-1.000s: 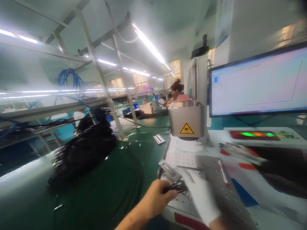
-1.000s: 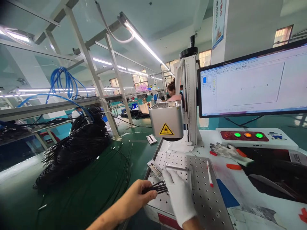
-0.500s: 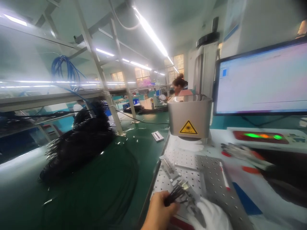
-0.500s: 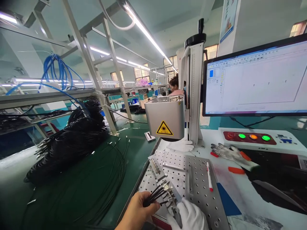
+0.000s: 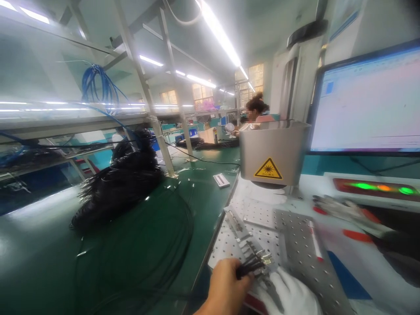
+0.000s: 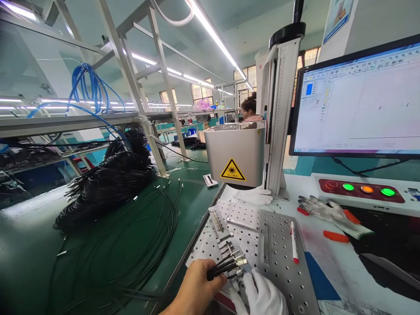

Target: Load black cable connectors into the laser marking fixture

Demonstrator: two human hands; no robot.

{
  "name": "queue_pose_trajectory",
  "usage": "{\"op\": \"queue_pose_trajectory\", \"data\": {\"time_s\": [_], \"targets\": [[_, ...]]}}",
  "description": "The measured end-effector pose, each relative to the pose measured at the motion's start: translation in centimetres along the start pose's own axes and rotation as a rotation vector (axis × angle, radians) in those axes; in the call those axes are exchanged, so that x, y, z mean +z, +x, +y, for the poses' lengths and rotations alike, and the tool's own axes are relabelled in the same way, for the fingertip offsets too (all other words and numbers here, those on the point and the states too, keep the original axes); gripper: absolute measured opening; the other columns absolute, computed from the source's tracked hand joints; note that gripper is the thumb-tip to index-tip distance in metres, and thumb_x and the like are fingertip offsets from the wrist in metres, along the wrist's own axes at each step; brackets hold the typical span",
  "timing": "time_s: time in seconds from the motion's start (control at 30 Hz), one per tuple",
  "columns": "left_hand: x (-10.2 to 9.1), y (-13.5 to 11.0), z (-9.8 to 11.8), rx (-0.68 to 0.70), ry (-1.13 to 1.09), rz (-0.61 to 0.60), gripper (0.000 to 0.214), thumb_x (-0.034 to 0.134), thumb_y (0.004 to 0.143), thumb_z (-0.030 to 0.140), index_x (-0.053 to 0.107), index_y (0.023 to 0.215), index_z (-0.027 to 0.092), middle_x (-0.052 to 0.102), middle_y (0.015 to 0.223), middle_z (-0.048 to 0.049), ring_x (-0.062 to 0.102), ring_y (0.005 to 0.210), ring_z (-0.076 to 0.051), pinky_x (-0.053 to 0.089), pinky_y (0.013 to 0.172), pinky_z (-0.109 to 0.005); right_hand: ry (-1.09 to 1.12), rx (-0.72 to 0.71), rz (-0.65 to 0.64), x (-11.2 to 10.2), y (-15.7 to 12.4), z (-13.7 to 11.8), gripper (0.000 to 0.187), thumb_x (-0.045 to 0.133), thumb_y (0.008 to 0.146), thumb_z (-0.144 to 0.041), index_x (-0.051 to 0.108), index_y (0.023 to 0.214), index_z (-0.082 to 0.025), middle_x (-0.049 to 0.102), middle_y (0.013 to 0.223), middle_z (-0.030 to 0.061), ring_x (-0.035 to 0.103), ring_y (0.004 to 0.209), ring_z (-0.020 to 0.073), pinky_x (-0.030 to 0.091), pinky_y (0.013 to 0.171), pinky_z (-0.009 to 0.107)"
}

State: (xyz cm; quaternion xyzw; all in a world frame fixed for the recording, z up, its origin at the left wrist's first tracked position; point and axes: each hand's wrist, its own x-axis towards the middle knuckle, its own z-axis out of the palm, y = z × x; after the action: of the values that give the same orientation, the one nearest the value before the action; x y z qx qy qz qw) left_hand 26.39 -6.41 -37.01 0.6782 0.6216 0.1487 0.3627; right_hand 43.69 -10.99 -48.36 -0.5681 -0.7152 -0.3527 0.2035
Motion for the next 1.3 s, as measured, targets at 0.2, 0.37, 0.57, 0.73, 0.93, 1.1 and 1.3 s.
{"op": "queue_pose_trajectory", "data": {"time_s": [0.2,0.37,0.57,0.73,0.93,1.1,1.3], "targets": [[0.1,0.0,0.0,0.010,0.028,-0.008,0.013,0.060,0.073,0.027,0.061,0.066,0.016,0.044,0.061,0.0025,0.041,0.066,-0.015,0.024,0.063,-0.028,-0.021,-0.047,0.008,-0.9,0.5,0.1,0.033,0.055,0.085,-0.043,0.078,0.095,-0.021,0.071,0.090,0.0155,0.068,0.069,0.0231,0.056,0.056,0.029],[0.0,0.0,0.4,0.008,0.043,-0.010,0.014,0.060,0.073,0.027,0.058,0.064,0.017,0.044,0.061,0.0034,0.041,0.066,-0.013,0.025,0.063,-0.028,0.003,-0.033,-0.010,-1.3,0.5,0.0,0.032,0.056,0.078,-0.029,0.075,0.103,-0.024,0.069,0.096,0.0158,0.067,0.073,0.0237,0.055,0.057,0.030],[0.2,0.1,0.1,-0.017,-0.035,-0.008,0.017,0.059,0.071,0.028,0.052,0.059,0.018,0.042,0.059,0.0047,0.040,0.064,-0.012,0.025,0.058,-0.026,0.101,0.049,-0.066,-1.7,0.8,0.0,0.039,0.054,0.071,-0.017,0.072,0.105,-0.027,0.068,0.102,0.0116,0.065,0.076,0.0219,0.055,0.059,0.029],[0.4,0.5,-0.2,-0.023,-0.098,-0.014,0.019,0.060,0.067,0.026,0.048,0.055,0.019,0.039,0.054,0.0058,0.038,0.059,-0.011,0.024,0.055,-0.026,0.158,0.073,-0.096,-3.6,2.0,-0.2,0.042,0.050,0.069,-0.011,0.073,0.102,-0.023,0.070,0.104,0.0050,0.063,0.079,0.0206,0.054,0.061,0.029],[0.5,1.3,-0.2,-0.076,-0.137,-0.072,0.016,0.062,0.062,0.023,0.049,0.053,0.019,0.038,0.052,0.0059,0.037,0.057,-0.011,0.023,0.054,-0.027,0.186,0.051,-0.074,-4.5,2.8,0.2,0.045,0.048,0.067,-0.005,0.073,0.101,-0.021,0.071,0.104,0.0011,0.061,0.077,0.0179,0.051,0.062,0.029],[0.6,1.4,0.3,-0.093,-0.001,-0.054,0.015,0.061,0.063,0.025,0.050,0.054,0.019,0.041,0.054,0.0048,0.041,0.060,-0.012,0.024,0.056,-0.028,0.233,0.084,-0.142,-2.8,2.5,0.1,0.048,0.055,0.056,-0.008,0.073,0.095,-0.030,0.072,0.092,-0.0028,0.057,0.063,0.0167,0.046,0.051,0.028],[0.5,1.2,0.6,-0.075,0.078,-0.057,0.017,0.062,0.062,0.025,0.047,0.055,0.019,0.036,0.054,0.0052,0.036,0.060,-0.012,0.021,0.057,-0.029,0.236,0.105,-0.178,-2.5,2.2,0.0,0.044,0.059,0.060,-0.008,0.072,0.093,-0.032,0.071,0.086,-0.0038,0.056,0.059,0.0158,0.042,0.049,0.028]]}}
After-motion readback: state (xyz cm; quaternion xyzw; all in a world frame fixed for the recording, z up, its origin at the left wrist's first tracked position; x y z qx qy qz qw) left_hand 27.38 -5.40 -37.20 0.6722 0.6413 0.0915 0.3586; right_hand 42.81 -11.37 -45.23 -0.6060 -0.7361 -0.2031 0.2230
